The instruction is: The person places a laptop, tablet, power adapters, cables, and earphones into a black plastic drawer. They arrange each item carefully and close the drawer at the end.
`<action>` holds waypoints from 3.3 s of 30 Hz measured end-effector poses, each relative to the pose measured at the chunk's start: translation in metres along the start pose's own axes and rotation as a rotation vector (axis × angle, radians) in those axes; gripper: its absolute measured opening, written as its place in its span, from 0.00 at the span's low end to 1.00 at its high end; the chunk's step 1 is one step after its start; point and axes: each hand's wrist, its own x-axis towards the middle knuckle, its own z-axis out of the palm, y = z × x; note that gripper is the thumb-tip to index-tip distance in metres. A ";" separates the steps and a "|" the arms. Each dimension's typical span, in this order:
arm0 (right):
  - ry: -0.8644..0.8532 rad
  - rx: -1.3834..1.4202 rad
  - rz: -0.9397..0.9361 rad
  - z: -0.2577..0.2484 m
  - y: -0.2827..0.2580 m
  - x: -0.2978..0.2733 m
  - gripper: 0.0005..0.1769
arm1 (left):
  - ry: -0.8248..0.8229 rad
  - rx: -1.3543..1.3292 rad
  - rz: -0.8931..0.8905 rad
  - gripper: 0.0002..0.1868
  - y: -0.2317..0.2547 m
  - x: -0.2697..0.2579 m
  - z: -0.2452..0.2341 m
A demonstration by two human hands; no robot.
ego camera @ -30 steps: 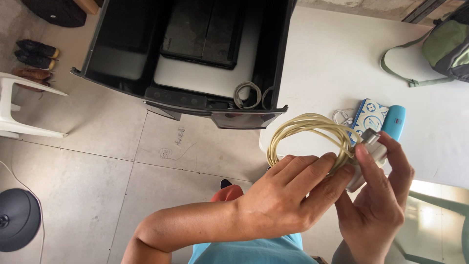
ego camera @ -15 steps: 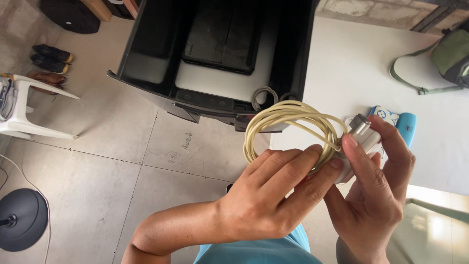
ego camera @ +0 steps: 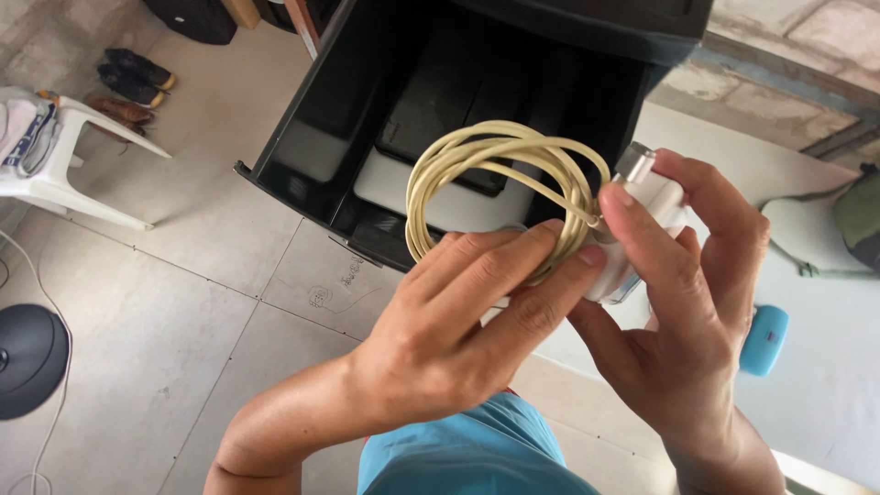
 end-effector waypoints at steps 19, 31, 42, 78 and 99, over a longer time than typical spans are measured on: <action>-0.319 -0.042 -0.014 0.020 0.034 0.055 0.42 | -0.264 -0.041 -0.194 0.24 -0.046 -0.002 0.003; -0.442 -0.074 0.028 0.034 0.036 0.072 0.44 | -0.425 -0.113 -0.129 0.23 -0.090 0.007 -0.008; -0.577 -0.129 0.054 0.061 0.044 0.089 0.46 | -0.648 -0.205 -0.139 0.24 -0.135 0.014 -0.021; -1.306 -0.144 0.583 0.160 0.037 0.127 0.42 | -1.180 -0.165 -0.171 0.16 -0.213 -0.019 0.012; -1.115 0.029 0.958 0.208 0.043 0.114 0.59 | -1.411 -0.058 -0.014 0.08 -0.259 -0.004 0.039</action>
